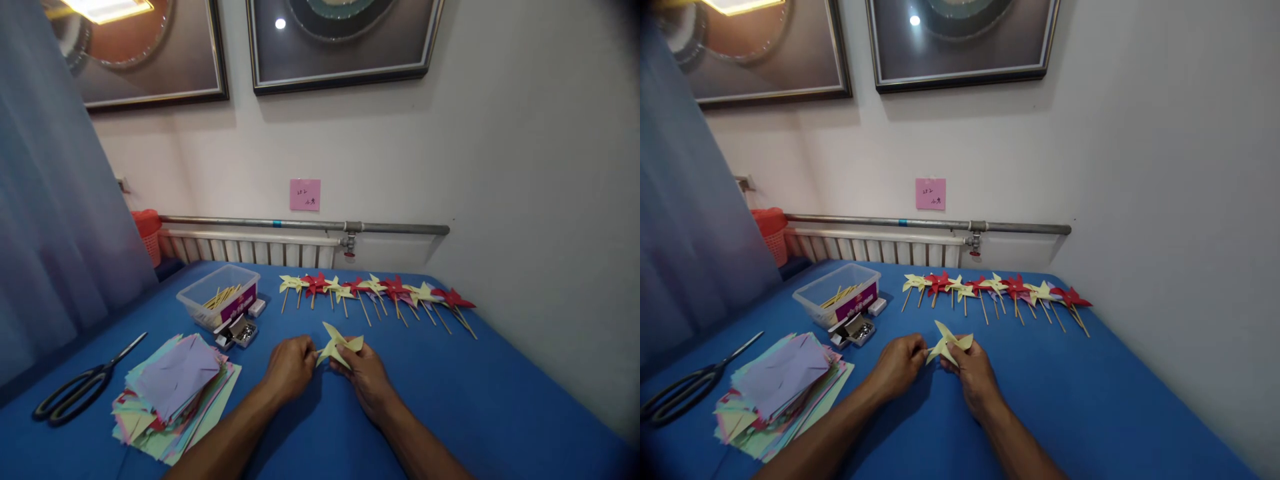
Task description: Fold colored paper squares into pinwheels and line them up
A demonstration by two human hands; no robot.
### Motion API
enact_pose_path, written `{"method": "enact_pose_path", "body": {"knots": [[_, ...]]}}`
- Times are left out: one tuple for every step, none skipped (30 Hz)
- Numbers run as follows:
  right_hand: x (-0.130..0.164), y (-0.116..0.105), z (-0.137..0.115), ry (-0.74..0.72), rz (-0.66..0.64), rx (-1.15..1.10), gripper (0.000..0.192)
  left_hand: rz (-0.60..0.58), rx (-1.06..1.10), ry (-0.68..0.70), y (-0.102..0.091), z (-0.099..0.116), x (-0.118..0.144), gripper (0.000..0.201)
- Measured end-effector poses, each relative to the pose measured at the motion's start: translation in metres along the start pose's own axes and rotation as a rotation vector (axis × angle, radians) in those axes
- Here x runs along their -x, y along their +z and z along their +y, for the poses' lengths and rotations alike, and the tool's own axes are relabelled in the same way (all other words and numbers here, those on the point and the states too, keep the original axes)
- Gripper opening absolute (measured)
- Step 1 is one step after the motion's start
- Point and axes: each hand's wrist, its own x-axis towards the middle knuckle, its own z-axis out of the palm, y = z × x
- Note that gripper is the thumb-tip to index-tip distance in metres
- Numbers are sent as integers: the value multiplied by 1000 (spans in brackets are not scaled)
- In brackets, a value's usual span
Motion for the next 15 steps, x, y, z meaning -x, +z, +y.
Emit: {"method": "enact_pose_path", "body": {"knots": [[0,0,0,7,-2,3,50,3,-2,-2,0,0,0,15],[0,0,0,14,-5,7,50,4,-3,-4,0,0,0,15],[-1,-1,1,14,-5,9,50,4,-3,-5,1,0,0,15],[-1,-1,1,14,-4,11,50,4,-3,-6,1,1,0,15],[-1,-1,1,14,-3,14,50,2,-3,-7,1,1,0,15],[-1,-1,2,14,-3,16,50,0,-1,-7,1,1,0,15],[-1,-1,2,14,-5,19,51,-1,-1,-9,1,1,0,15],[-1,-1,2,13,-7,21,51,-2,-2,-10,1,1,0,15],[-1,-1,1,13,-8,21,51,-3,-4,-10,1,1,0,15],[-1,-1,1,14,-9,21,51,-3,-8,-8,1,1,0,15],[-1,-1,1,16,-6,21,51,0,-14,-8,1,0,0,15],[-1,0,0,19,-3,21,51,3,-18,-8,1,0,0,15],[0,0,0,21,0,20,50,4,-20,-8,1,0,0,14],[0,0,0,22,2,20,49,6,-19,-9,1,0,0,14],[0,0,0,22,1,20,48,8,-18,-11,1,0,0,14]]}}
